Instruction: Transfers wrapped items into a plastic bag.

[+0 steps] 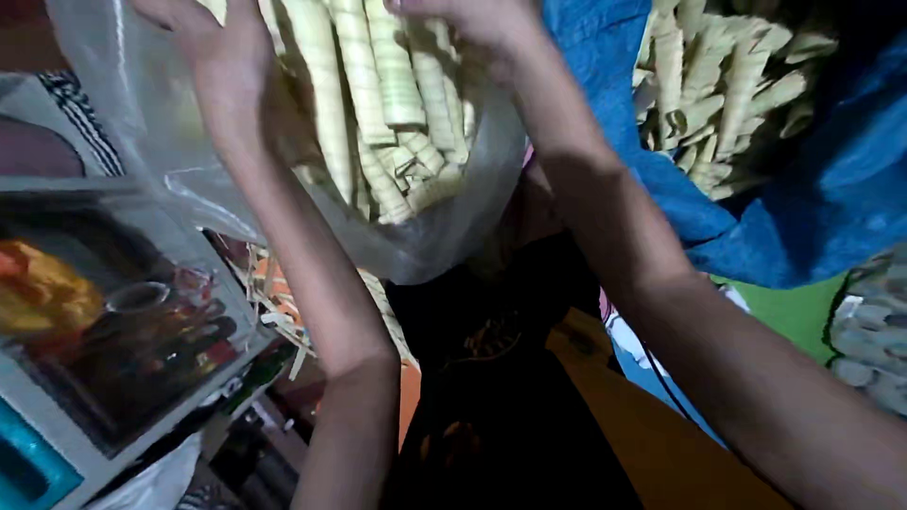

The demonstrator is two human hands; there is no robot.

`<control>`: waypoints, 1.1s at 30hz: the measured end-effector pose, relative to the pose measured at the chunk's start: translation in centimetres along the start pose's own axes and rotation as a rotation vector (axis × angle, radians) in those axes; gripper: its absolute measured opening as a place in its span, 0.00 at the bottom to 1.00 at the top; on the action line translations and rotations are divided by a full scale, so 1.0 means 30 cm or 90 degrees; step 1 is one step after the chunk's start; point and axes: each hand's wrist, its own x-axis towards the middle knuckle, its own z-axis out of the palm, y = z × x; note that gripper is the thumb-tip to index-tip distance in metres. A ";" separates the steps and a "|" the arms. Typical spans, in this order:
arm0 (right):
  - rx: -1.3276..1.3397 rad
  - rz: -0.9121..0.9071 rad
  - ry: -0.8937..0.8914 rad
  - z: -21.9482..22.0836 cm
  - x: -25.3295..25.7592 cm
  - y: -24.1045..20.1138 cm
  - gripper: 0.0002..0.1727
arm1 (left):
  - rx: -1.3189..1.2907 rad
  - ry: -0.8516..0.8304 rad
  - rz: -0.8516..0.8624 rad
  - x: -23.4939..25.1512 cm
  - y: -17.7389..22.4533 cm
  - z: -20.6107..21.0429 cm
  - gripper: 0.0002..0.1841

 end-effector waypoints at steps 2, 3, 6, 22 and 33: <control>0.040 -0.071 0.014 -0.052 -0.006 0.040 0.39 | 0.000 0.023 0.114 -0.071 0.065 0.029 0.54; 0.067 -0.123 0.011 -0.119 -0.043 0.061 0.46 | -0.022 0.051 0.191 -0.126 0.102 0.060 0.55; 0.158 -0.239 0.069 -0.437 -0.200 0.178 0.36 | -0.131 0.091 0.405 -0.323 0.247 0.259 0.47; -0.123 0.477 0.375 -1.234 -0.181 0.831 0.50 | -0.035 -0.558 0.185 -0.606 0.572 1.334 0.29; 0.254 0.406 0.386 -1.087 -0.207 0.956 0.32 | -0.279 -0.442 -0.046 -0.580 0.533 1.569 0.51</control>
